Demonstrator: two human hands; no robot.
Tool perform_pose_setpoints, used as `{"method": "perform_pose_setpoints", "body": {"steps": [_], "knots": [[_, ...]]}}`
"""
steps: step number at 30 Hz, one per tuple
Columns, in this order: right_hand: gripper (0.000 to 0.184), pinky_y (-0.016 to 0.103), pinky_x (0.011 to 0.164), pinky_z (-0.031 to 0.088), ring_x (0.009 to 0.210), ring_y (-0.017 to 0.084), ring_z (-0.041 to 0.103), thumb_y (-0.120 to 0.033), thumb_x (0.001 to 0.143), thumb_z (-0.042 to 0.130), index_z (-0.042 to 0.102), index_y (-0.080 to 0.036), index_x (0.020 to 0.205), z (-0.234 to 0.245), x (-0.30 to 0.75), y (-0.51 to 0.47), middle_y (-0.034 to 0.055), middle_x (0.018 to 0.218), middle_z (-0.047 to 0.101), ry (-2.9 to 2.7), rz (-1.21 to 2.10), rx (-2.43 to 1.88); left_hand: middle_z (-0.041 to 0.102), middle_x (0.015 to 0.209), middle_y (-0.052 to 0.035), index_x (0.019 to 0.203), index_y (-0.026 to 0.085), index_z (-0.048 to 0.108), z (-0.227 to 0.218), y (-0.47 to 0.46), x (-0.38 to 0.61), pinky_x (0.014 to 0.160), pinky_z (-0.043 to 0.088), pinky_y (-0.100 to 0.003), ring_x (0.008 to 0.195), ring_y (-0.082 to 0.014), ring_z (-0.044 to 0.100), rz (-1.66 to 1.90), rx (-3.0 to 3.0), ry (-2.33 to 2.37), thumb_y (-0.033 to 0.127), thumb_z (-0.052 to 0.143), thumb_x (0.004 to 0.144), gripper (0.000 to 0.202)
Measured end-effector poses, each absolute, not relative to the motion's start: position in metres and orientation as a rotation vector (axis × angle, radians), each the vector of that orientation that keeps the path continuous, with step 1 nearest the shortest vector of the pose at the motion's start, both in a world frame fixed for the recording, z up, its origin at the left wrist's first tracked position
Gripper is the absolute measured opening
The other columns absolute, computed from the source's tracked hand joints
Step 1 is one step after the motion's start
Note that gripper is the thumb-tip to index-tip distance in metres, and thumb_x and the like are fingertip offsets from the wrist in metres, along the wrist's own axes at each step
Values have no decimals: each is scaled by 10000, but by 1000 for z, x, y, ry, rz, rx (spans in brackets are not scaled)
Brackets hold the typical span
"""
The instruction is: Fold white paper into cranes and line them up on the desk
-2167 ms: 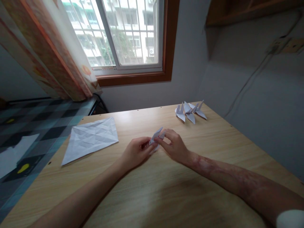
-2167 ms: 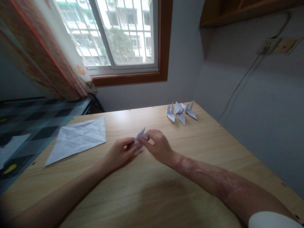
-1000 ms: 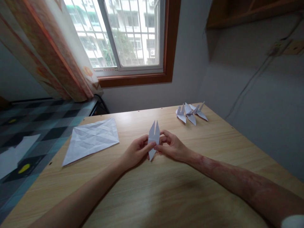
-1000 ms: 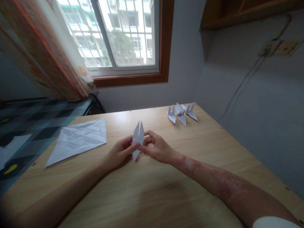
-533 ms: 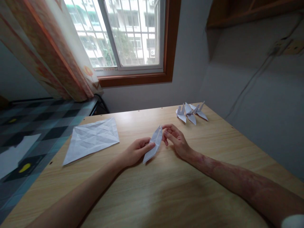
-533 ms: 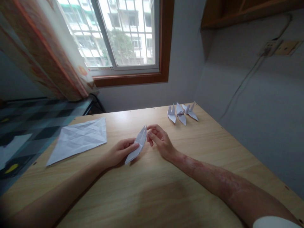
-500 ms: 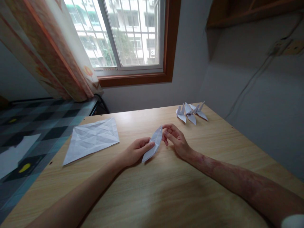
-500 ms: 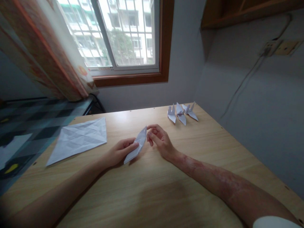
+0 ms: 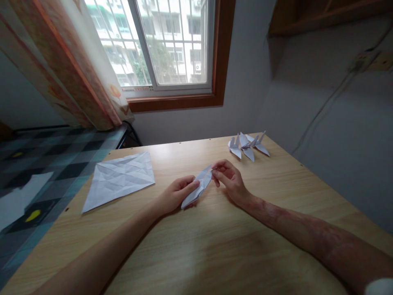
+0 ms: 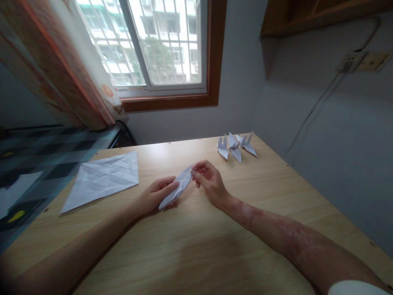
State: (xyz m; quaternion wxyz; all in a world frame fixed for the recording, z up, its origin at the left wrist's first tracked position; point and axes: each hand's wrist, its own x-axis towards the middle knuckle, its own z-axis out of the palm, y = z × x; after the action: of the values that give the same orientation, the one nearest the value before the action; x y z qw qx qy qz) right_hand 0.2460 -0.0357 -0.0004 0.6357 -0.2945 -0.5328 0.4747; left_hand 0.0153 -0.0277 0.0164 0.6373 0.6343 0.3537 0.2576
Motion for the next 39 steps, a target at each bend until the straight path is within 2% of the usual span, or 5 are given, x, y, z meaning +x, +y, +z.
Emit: {"method": "perform_pose_setpoints", "body": {"steps": [10, 22, 30, 34, 39], "knots": [[392, 252, 501, 410, 594, 116, 536, -543, 883, 903, 675, -224, 893, -12, 247, -29, -16, 790, 663, -1199, 1020, -830, 674, 680, 13, 960, 199, 596, 20, -31, 19, 478, 403, -212, 540, -119, 570, 611, 1527, 856, 735, 657, 997, 541], [353, 281, 657, 483, 740, 151, 575, -475, 930, 846, 572, -253, 952, -7, 242, -31, -27, 828, 597, -1217, 978, -743, 459, 707, 38, 809, 191, 579, 24, -29, 18, 542, 321, -241, 650, -129, 447, 646, 1806, 890, 674, 612, 1040, 536], [350, 258, 618, 424, 729, 129, 574, -464, 953, 837, 562, -258, 1020, -8, 243, -33, -40, 870, 606, -1199, 1015, -740, 498, 725, 33, 850, 175, 631, 25, -30, 18, 575, 333, -248, 669, -130, 459, 676, 1803, 902, 658, 625, 1038, 517], [345, 257, 565, 361, 635, 129, 516, -507, 993, 790, 558, -265, 1074, -10, 244, -33, -69, 748, 581, -1199, 1058, -752, 511, 732, 28, 833, 165, 659, 27, -28, 20, 587, 338, -244, 682, -126, 446, 768, 1787, 944, 662, 661, 1014, 529], [311, 288, 658, 449, 662, 149, 547, -541, 1046, 694, 613, -243, 1088, -8, 244, -35, -57, 724, 589, -1347, 1083, -797, 556, 730, 33, 925, 179, 658, 17, -21, 20, 542, 363, -231, 617, -115, 465, 896, 1495, 918, 690, 709, 972, 515]]}}
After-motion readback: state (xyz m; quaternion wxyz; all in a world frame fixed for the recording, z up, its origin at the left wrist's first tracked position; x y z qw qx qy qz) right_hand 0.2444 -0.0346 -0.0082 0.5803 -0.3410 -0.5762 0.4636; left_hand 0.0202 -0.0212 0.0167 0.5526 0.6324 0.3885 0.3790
